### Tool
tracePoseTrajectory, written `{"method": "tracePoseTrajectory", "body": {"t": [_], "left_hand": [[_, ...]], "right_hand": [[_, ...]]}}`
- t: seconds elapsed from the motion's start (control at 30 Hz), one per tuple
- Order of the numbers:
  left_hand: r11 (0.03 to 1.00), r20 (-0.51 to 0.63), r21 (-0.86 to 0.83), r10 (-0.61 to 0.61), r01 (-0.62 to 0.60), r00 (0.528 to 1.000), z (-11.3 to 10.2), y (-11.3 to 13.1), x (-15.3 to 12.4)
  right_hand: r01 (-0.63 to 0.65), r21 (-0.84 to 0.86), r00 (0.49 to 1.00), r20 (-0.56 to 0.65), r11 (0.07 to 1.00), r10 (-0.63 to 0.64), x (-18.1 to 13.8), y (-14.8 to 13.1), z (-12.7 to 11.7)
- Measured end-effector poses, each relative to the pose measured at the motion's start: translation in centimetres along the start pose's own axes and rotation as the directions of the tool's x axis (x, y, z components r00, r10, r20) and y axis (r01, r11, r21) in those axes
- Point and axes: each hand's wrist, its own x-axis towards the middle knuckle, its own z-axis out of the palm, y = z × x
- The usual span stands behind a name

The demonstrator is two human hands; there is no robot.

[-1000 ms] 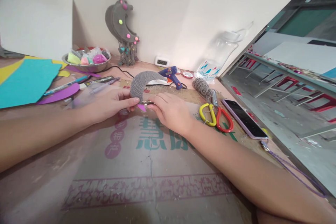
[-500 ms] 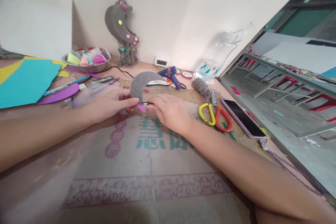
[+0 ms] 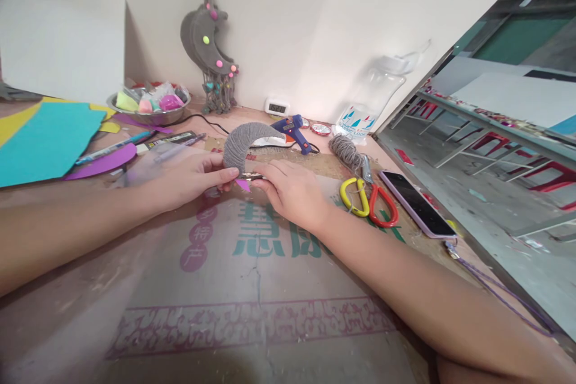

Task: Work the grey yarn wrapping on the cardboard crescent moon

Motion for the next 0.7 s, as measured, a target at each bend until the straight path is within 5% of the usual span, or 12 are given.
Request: {"method": "tracePoseTrajectory", "body": {"t": [0.43,0.7], "left_hand": [[1.000,0.012,0.031,-0.006,0.005,1.000,-0.06,0.10,-0.01],[0.990,-0.018,-0.130,-0.053,0.050,0.998,0.18,-0.65,-0.03]], "right_hand": [[0.012,0.053,1.000,0.002,0.999,-0.012,0.06,0.09,0.19],[-0.018,0.039,0.998,-0.051,0.999,0.020,-0.14,0.20,0.10]]}}
